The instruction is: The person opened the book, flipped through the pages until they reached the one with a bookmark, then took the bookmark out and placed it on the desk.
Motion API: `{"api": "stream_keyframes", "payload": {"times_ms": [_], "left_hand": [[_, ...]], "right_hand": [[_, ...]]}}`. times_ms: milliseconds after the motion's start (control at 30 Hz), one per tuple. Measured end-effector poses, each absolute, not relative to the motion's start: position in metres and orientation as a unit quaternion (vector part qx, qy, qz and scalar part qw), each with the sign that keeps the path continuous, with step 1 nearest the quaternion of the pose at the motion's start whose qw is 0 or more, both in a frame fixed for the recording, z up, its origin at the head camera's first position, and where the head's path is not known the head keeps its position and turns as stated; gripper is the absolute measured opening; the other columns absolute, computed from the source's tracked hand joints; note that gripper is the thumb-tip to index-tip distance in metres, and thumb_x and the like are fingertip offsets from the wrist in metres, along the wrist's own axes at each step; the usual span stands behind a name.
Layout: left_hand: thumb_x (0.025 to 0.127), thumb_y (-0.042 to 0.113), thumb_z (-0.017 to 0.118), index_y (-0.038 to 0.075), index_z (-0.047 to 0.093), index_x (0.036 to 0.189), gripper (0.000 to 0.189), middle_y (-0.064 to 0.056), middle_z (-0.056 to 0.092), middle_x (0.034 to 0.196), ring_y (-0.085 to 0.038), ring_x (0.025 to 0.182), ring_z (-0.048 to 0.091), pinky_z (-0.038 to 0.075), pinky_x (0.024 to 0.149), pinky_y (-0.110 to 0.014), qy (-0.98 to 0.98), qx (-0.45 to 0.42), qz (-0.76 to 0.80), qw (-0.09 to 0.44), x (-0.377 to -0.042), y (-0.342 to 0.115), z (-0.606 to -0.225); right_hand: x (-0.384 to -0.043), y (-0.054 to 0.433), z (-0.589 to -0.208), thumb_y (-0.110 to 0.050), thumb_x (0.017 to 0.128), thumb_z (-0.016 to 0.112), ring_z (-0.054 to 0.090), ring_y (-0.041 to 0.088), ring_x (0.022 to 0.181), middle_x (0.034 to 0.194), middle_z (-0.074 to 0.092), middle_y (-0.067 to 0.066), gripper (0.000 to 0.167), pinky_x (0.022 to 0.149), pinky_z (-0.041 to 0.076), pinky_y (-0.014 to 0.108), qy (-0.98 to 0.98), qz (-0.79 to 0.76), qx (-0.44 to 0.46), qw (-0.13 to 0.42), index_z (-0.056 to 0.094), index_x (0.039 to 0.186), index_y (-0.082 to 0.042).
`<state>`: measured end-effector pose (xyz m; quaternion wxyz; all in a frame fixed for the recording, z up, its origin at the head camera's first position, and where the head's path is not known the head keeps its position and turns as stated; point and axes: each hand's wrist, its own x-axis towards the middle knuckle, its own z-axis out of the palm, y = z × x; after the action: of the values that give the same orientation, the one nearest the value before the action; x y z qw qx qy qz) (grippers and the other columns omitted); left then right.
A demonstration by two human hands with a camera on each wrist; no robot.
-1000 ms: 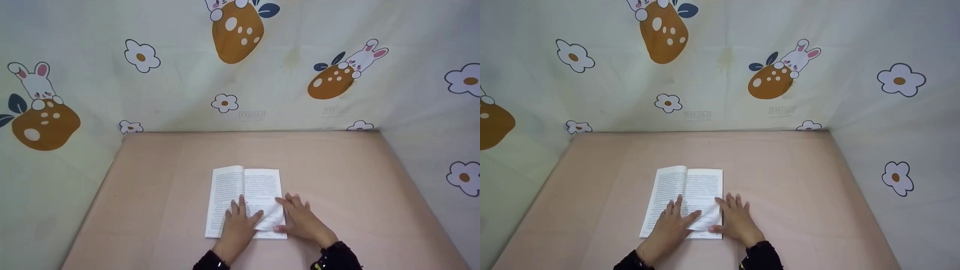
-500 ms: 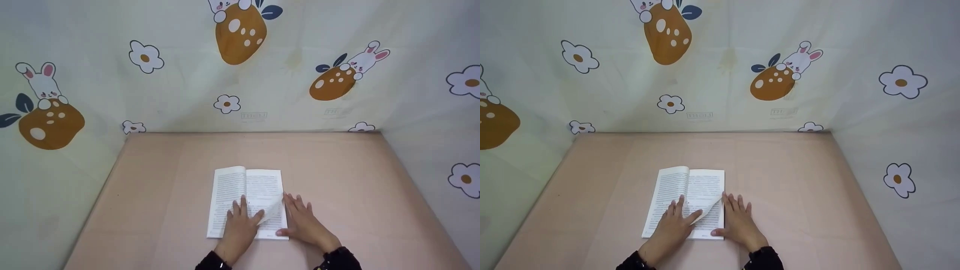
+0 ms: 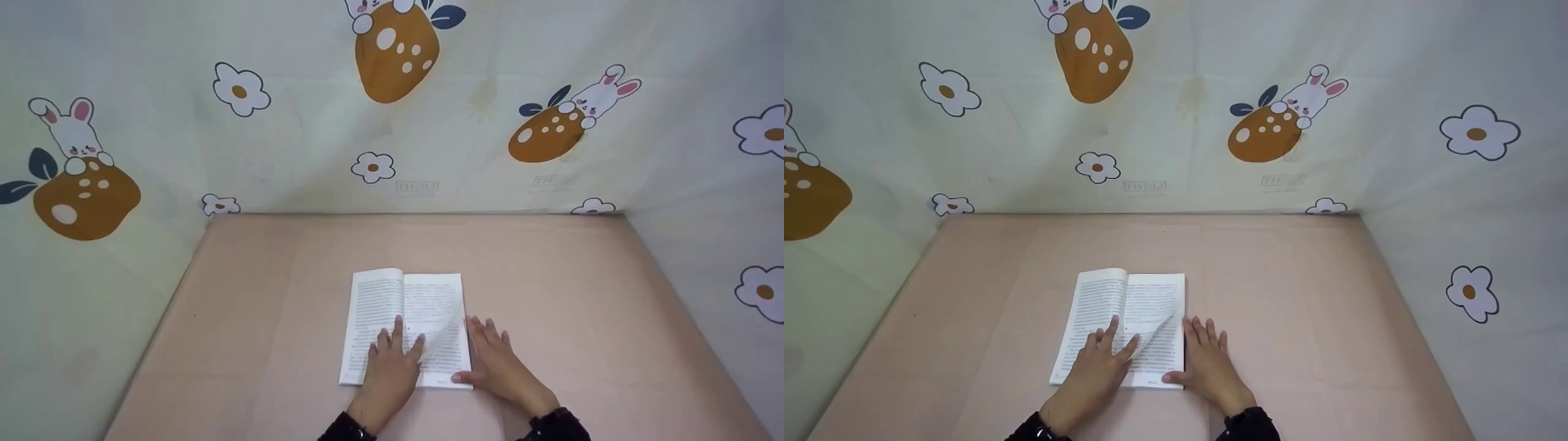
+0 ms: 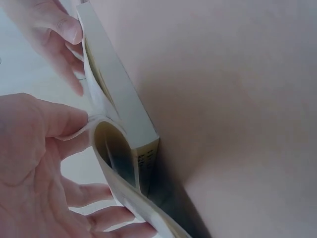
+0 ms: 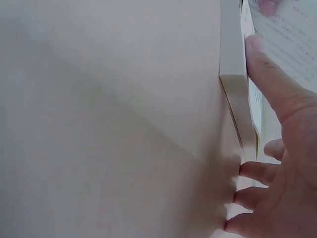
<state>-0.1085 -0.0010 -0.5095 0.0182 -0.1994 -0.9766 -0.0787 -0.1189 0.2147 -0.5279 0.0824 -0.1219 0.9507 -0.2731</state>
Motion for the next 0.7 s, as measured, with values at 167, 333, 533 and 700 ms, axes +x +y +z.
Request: {"api": "stream_keyframes", "payload": {"times_ms": [167,333,533,700], "left_hand": [[0.088,0.026,0.059,0.013,0.06,0.125,0.038,-0.02,0.04,0.143,-0.044,0.111,0.049,0.052,0.078,-0.048,-0.978,-0.175,-0.113,0.02,-0.108,-0.005,-0.51],[0.089,0.022,0.058,0.005,0.061,0.122,0.038,-0.02,0.045,0.139,-0.037,0.099,0.054,0.05,0.071,-0.038,-0.973,-0.14,-0.178,0.034,-0.105,-0.01,-0.513],[0.089,0.017,0.058,-0.011,0.053,0.123,0.044,-0.027,0.052,0.127,-0.034,0.096,0.056,0.05,0.079,-0.041,-0.956,-0.075,-0.281,0.044,-0.103,-0.018,-0.513],[0.09,0.021,0.059,-0.015,0.055,0.116,0.044,-0.025,0.061,0.112,-0.034,0.097,0.062,0.053,0.078,-0.042,-0.942,-0.006,-0.332,0.049,-0.103,-0.029,-0.511]], "right_hand": [[-0.116,0.212,-0.524,-0.053,0.067,0.072,0.017,0.046,0.138,0.148,0.028,0.026,0.101,0.109,0.015,0.063,0.953,-0.27,-0.115,0.079,0.03,0.144,-0.002],[-0.113,0.209,-0.521,-0.05,0.068,0.073,0.021,0.046,0.137,0.146,0.032,0.025,0.095,0.108,0.021,0.061,0.955,-0.266,-0.107,0.075,0.035,0.143,-0.006],[-0.112,0.208,-0.52,-0.049,0.07,0.072,0.026,0.044,0.135,0.145,0.034,0.024,0.092,0.108,0.024,0.058,0.959,-0.252,-0.101,0.078,0.035,0.143,-0.008],[-0.111,0.206,-0.52,-0.049,0.071,0.071,0.03,0.039,0.134,0.144,0.034,0.023,0.09,0.107,0.028,0.055,0.957,-0.261,-0.098,0.084,0.035,0.143,-0.01]]}}
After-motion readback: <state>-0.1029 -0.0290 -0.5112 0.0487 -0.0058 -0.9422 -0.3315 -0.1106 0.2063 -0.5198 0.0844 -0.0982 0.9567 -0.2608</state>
